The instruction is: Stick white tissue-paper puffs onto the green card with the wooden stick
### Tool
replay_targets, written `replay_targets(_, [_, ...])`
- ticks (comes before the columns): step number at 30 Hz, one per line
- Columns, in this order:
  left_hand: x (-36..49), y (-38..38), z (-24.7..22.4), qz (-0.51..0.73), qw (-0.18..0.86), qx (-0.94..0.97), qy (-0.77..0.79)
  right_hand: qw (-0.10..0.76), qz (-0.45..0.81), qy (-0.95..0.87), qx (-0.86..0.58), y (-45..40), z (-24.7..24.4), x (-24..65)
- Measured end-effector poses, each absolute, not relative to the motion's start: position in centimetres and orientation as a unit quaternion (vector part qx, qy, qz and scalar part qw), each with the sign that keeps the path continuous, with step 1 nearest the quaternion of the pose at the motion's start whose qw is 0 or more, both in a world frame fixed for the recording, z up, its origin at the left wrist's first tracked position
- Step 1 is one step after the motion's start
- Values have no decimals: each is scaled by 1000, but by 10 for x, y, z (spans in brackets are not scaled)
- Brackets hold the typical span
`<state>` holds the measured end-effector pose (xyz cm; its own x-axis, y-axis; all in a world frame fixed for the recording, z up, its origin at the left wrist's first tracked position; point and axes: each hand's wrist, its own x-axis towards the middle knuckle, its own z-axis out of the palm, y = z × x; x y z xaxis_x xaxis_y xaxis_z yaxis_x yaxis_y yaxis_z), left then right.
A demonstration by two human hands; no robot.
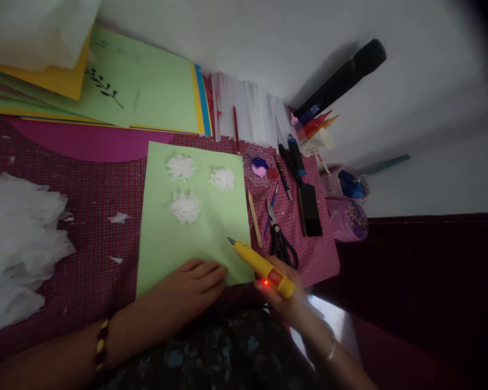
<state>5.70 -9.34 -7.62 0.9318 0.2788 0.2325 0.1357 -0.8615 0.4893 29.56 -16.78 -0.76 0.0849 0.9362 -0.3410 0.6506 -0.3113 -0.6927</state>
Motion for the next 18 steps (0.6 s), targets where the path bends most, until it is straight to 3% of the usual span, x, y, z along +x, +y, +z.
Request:
replay_targets(4, [56, -92, -76, 141, 244, 954, 105, 160, 371, -561, -723, -170, -8, 295])
replay_targets(10, [56, -94, -79, 152, 248, 950, 109, 213, 395, -565, -693, -175, -9, 293])
replay_targets(18, [58, -94, -81, 165, 236, 952, 104, 183, 355, -552, -732, -182, -23, 294])
